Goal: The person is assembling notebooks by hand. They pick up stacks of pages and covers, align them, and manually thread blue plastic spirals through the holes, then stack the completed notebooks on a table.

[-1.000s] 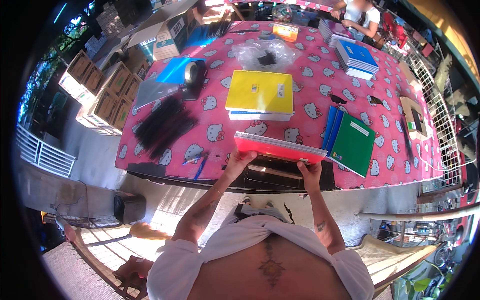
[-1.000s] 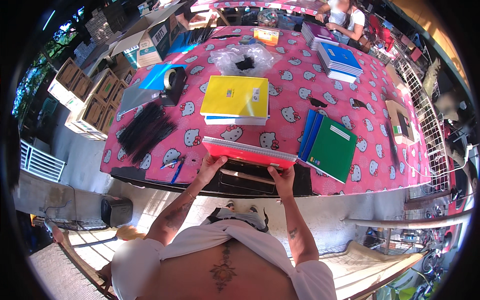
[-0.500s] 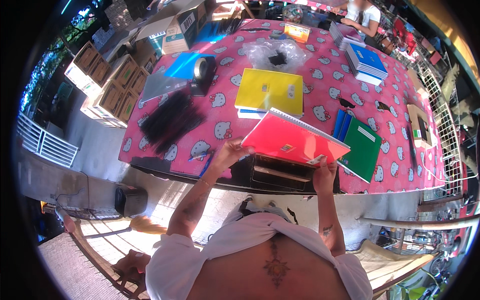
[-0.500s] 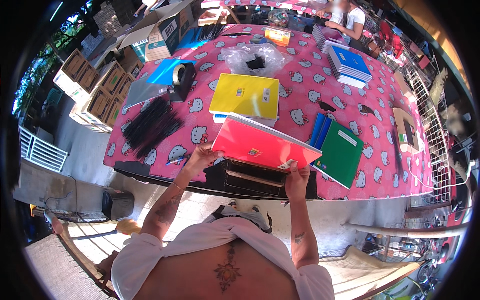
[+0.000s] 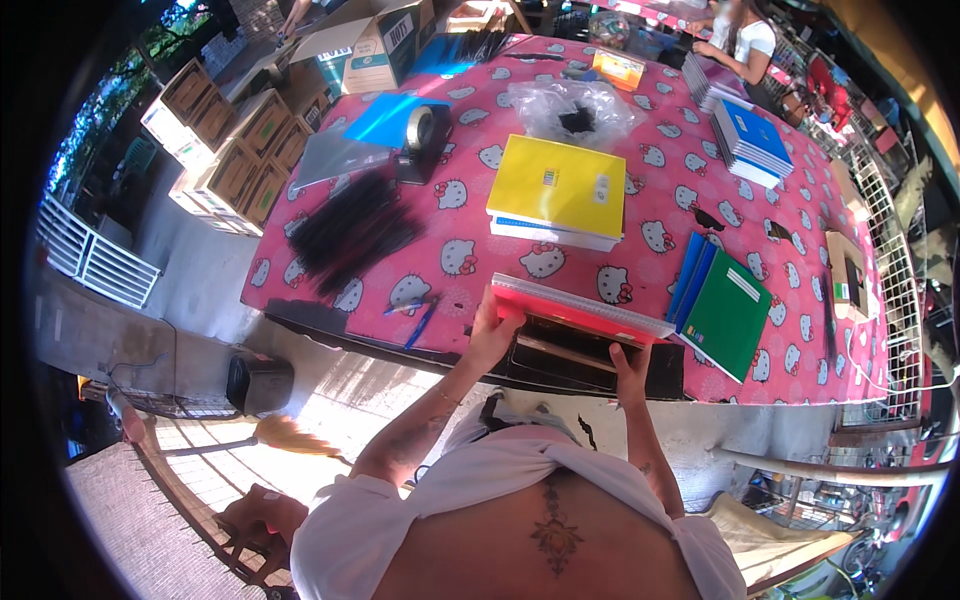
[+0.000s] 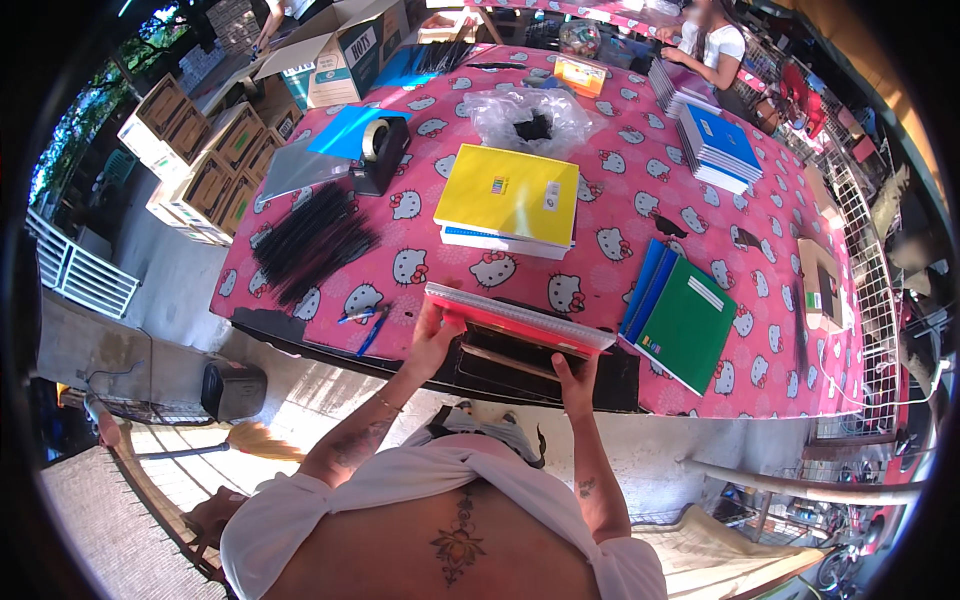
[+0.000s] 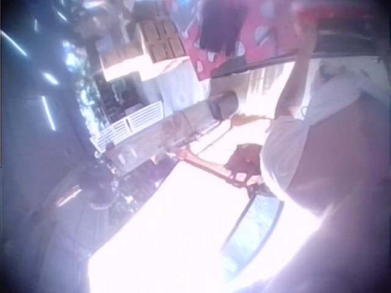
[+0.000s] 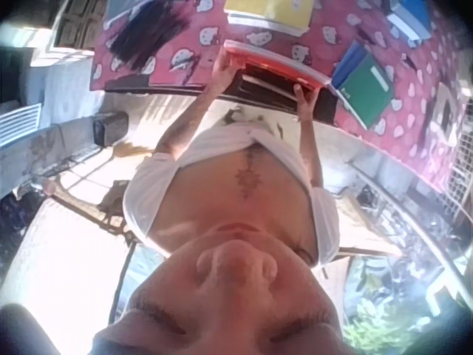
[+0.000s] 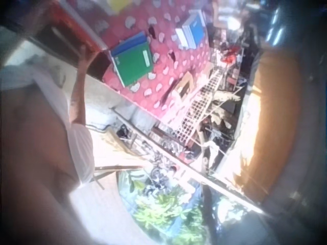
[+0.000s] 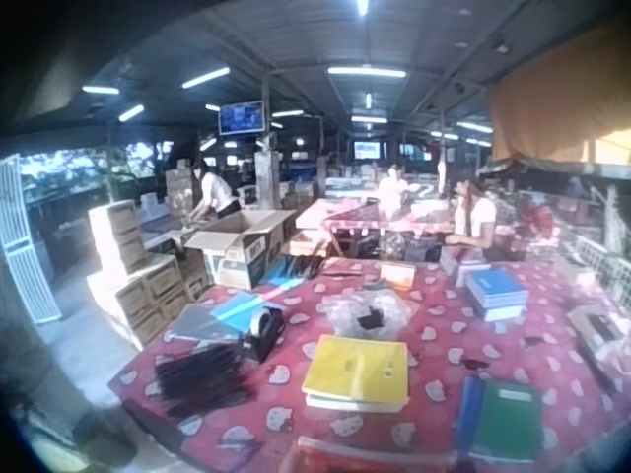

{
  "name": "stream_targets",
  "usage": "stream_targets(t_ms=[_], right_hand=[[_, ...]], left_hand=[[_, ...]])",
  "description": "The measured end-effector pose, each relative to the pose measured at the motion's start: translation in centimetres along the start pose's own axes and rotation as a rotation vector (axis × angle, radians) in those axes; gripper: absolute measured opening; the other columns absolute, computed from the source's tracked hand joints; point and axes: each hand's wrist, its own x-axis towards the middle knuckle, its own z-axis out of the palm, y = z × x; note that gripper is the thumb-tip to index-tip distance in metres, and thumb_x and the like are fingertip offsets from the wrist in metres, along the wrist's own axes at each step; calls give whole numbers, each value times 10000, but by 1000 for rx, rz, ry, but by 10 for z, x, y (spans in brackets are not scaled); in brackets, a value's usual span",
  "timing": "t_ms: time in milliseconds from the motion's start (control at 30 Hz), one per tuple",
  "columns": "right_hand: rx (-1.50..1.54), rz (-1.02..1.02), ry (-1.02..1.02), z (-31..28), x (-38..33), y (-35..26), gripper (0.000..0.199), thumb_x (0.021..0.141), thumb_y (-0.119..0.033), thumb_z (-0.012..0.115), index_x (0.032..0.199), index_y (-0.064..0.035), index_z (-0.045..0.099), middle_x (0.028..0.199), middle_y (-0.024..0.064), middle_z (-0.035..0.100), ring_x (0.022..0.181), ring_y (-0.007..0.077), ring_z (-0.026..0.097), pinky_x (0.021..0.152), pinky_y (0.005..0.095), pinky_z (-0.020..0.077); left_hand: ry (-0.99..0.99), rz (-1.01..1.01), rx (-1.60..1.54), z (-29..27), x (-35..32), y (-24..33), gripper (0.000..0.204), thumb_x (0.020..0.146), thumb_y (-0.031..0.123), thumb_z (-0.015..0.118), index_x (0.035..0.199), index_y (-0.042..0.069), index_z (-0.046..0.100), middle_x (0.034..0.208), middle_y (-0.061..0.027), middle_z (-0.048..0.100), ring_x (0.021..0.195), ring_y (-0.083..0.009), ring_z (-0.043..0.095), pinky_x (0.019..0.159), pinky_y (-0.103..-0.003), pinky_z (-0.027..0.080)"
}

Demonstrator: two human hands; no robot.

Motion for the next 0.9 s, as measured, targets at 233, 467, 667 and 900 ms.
stream_targets(t_ms=[233, 467, 667, 900], right_hand=[[-275, -248, 103, -14, 3, -37, 882, 948, -502, 590, 1534, 22, 189, 1521, 155, 336, 1396, 247, 332, 1155, 403, 257], [-1086, -829, -331, 159, 34, -170, 428, 826, -215, 741, 1210, -66, 625, 1183, 140, 608, 1105, 305, 589, 934, 442, 457], [-1234, -684, -300, 172, 70, -105, 171, 819, -193, 732, 957, -111, 674, 888, 69, 668, 792, 271, 672, 742, 401, 517], [-1058, -522, -282, 177, 69, -106, 112, 847, -201, 706, 904, -107, 683, 826, 78, 665, 742, 304, 677, 666, 428, 550]], left_hand=[[278, 310, 1115, -100, 15, -11, 457, 885, 101, 548, 1325, -16, 502, 1252, -210, 576, 1110, -370, 541, 945, -460, 442], [253, 239, 1960, -269, 70, 28, 389, 868, 132, 601, 1237, 10, 586, 1076, -172, 573, 966, -317, 570, 821, -432, 507], [335, 403, 1897, -226, 78, 55, 235, 913, 116, 578, 1136, 45, 586, 973, -152, 586, 890, -322, 620, 673, -408, 557], [181, 571, 1192, -145, 59, 113, 356, 881, -33, 526, 1236, -15, 552, 943, -226, 655, 831, -393, 667, 764, -462, 537]])
